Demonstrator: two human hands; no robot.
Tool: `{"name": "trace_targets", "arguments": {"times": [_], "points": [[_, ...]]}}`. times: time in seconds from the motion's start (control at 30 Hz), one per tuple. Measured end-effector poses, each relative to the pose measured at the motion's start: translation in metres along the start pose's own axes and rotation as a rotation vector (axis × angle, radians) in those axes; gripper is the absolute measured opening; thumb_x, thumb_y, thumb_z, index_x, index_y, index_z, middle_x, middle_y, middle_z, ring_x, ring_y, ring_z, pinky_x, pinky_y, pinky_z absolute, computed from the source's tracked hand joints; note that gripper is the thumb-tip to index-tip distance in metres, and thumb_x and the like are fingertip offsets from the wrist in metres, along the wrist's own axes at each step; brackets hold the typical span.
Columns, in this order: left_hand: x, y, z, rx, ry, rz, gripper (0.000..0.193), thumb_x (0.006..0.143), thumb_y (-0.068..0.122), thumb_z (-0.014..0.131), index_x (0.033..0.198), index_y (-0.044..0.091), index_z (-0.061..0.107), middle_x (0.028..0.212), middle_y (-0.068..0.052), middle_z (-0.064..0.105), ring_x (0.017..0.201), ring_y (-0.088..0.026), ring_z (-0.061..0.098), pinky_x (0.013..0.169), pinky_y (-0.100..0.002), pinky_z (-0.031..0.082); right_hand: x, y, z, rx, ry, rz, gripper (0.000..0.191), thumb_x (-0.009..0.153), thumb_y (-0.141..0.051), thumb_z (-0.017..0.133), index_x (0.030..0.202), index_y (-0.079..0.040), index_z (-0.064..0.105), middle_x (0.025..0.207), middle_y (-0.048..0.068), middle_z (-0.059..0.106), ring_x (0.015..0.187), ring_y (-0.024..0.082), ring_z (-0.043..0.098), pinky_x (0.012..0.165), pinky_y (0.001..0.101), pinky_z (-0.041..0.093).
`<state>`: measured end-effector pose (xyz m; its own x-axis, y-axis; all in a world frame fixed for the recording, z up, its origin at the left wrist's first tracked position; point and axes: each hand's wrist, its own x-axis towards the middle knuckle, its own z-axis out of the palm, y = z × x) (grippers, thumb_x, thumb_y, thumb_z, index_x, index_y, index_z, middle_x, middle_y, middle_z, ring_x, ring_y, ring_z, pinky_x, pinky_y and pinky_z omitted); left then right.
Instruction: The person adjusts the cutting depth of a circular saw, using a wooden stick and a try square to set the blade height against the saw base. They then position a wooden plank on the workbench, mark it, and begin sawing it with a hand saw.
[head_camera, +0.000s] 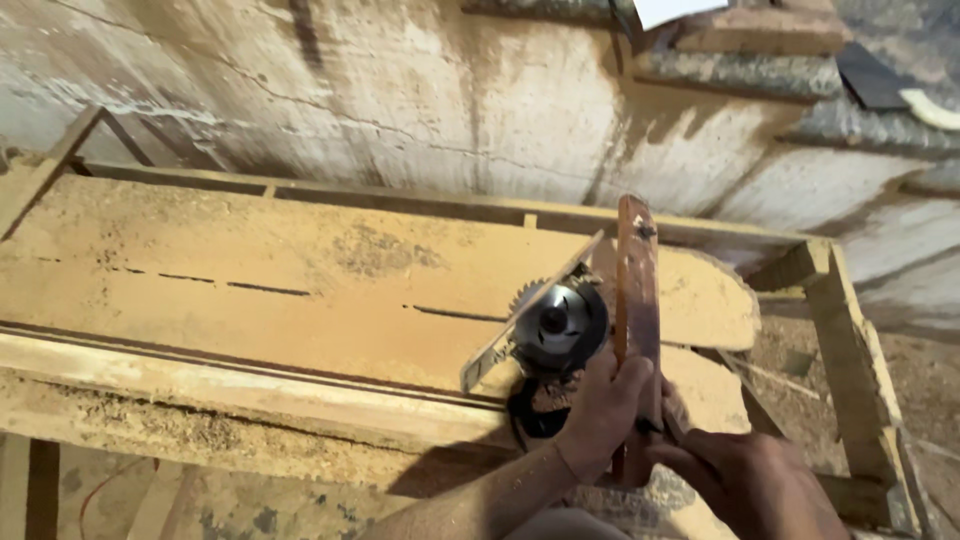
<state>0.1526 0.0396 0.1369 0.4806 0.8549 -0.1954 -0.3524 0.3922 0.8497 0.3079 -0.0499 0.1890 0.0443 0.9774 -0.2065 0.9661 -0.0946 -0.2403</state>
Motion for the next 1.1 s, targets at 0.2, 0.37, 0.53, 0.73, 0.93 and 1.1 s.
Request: {"name": "trace_targets", "arguments": {"times": [0.2, 0.37, 0.53, 0.73, 0.93, 1.1], "points": [[-0.008, 0.013, -0.01, 0.12, -0.018, 0.104, 0.03, 0.098, 0.017, 0.049, 0.082, -0.001, 0.066, 0.072, -0.006, 0.066, 0.066, -0.012, 0.061, 0.065, -0.03, 0.052, -0.004, -0.01, 0.006, 0.225, 0.099, -0.061, 0.041, 0.077, -0.036, 0.079, 0.114, -0.018, 0.076, 0.082, 0.004, 0.082, 0.072, 0.019, 0.082, 0.062, 0.0375, 0.063], [-0.015, 0.021, -0.026, -0.074, -0.107, 0.059, 0.03, 0.101, 0.016, 0.049, 0.082, -0.002, 0.063, 0.074, -0.004, 0.063, 0.066, -0.012, 0.057, 0.065, -0.031, 0.05, -0.005, -0.037, -0.001, 0.387, 0.299, -0.33, 0.036, 0.084, -0.036, 0.072, 0.11, -0.011, 0.076, 0.094, 0.004, 0.081, 0.082, 0.017, 0.081, 0.066, 0.0336, 0.062], [-0.027, 0.025, -0.044, -0.097, -0.164, 0.059, 0.027, 0.099, 0.018, 0.049, 0.083, 0.002, 0.062, 0.076, -0.003, 0.064, 0.066, -0.01, 0.057, 0.059, -0.028, 0.048, 0.002, -0.054, -0.002, 0.1, 0.164, -0.093, 0.028, 0.084, -0.044, 0.074, 0.1, -0.022, 0.08, 0.089, -0.006, 0.081, 0.076, 0.011, 0.077, 0.07, 0.0307, 0.062], [-0.042, 0.035, -0.079, -0.111, -0.074, 0.114, 0.024, 0.102, 0.02, 0.053, 0.088, 0.002, 0.062, 0.077, -0.002, 0.061, 0.067, -0.009, 0.057, 0.059, -0.027, 0.048, 0.015, -0.073, 0.011, 0.004, 0.073, -0.313, 0.038, 0.081, -0.038, 0.076, 0.116, -0.023, 0.079, 0.103, -0.007, 0.081, 0.074, 0.012, 0.077, 0.071, 0.0299, 0.064], [-0.062, 0.053, -0.106, -0.12, -0.034, 0.209, 0.025, 0.102, 0.017, 0.051, 0.092, -0.001, 0.065, 0.082, -0.005, 0.067, 0.072, -0.011, 0.063, 0.066, -0.028, 0.052, 0.008, -0.121, 0.002, 0.301, 0.234, -0.604, 0.041, 0.082, -0.02, 0.078, 0.121, -0.011, 0.071, 0.113, 0.005, 0.074, 0.087, 0.02, 0.079, 0.071, 0.0307, 0.065], [-0.075, 0.054, -0.11, -0.139, -0.015, 0.165, 0.029, 0.103, 0.017, 0.05, 0.091, -0.004, 0.067, 0.083, -0.006, 0.068, 0.073, -0.011, 0.064, 0.068, -0.028, 0.053, 0.001, -0.156, -0.008, 0.267, 0.249, -0.591, 0.037, 0.079, -0.016, 0.078, 0.115, -0.008, 0.074, 0.104, 0.01, 0.074, 0.083, 0.024, 0.075, 0.066, 0.0351, 0.061]]}}
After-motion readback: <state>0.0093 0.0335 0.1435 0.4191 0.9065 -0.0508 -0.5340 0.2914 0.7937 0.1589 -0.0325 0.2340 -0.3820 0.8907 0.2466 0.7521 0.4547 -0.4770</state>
